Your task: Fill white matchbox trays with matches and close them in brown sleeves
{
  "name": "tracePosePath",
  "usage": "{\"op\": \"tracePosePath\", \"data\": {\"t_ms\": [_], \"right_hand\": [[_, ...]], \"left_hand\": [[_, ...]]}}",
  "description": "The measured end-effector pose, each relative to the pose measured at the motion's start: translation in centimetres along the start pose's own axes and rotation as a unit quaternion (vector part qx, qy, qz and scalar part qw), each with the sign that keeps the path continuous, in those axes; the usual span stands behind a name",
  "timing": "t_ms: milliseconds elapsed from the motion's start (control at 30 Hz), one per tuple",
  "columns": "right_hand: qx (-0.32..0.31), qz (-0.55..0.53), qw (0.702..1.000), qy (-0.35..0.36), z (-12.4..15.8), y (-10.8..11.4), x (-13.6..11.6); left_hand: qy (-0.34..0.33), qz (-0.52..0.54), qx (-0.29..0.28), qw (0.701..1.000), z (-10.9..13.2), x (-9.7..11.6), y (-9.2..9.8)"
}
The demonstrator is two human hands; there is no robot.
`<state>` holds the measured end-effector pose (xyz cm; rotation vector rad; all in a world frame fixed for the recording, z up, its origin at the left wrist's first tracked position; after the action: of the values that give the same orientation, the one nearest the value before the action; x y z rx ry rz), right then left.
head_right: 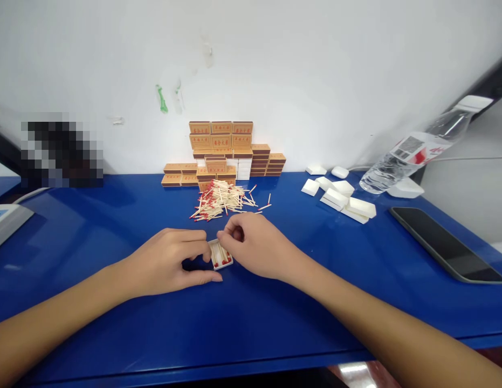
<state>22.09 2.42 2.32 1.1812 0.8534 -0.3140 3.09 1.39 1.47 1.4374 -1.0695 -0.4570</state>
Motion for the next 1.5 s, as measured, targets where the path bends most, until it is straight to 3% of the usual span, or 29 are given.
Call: {"op": "tracePosePath", "data": {"t_ms": [100, 233, 300, 400, 533, 600, 667, 800, 867, 967, 1067, 1500], "right_hand": [[0.012, 0.03, 0.999, 0.013, 0.1, 0.0, -0.3], [0.051, 0.111, 0.992, 0.025, -0.1, 1.5, 0.3], [0.041, 0.15, 0.987, 0.027, -0.3, 2.3, 0.8], [-0.019, 0.171, 0.984, 0.039, -0.3, 2.6, 1.3], [-0.136, 0.107, 0.983, 0.067, 0.5, 2.0, 0.7], [-0.167, 0.092, 0.979, 0.074, 0.8, 1.9, 0.4], [-0.142, 0.111, 0.981, 0.077, 0.6, 2.5, 0.8], [0.019, 0.235, 0.968, 0.085, -1.0, 5.9, 3.7], [0.066, 0.28, 0.954, 0.082, -2.0, 7.5, 5.6], [0.036, 0.278, 0.957, 0.071, -3.1, 8.5, 7.7], [0.013, 0.264, 0.963, 0.059, -3.4, 8.3, 8.2], [0.002, 0.241, 0.964, 0.116, -2.6, 5.7, 5.5]], "left_hand": [[0.005, -0.013, -0.002, 1.0, 0.0, -0.2, 0.0], [0.019, -0.041, 0.01, 0.999, 0.0, -0.4, 0.2], [0.029, -0.047, 0.018, 0.998, 0.0, -0.4, 0.3], [0.051, -0.049, 0.031, 0.997, 0.0, -0.4, 0.5], [0.072, -0.051, 0.041, 0.995, 0.0, -0.3, 0.8], [0.075, -0.056, 0.039, 0.995, 0.0, -0.4, 0.8], [0.077, -0.063, 0.032, 0.995, 0.0, -0.5, 0.7], [0.081, -0.068, 0.026, 0.994, 0.0, -0.7, 0.4], [0.082, -0.063, 0.031, 0.994, 0.0, -0.7, 0.4], [0.085, -0.062, 0.04, 0.994, 0.0, -0.7, 0.5], [0.087, -0.068, 0.046, 0.993, 0.0, -0.8, 0.5], [0.09, -0.056, 0.064, 0.992, -0.1, -0.7, 0.2]]}}
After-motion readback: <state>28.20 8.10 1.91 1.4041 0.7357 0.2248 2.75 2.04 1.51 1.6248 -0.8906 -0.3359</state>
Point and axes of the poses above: each hand's wrist, its own z-axis away from the middle knuckle, its own y-axis out of the back of the hand, x = y × z, the point moved 3 cm from there along -z, towards the middle knuckle, and after that the axes turned 4 degrees about -x, right-handed, at the moved point
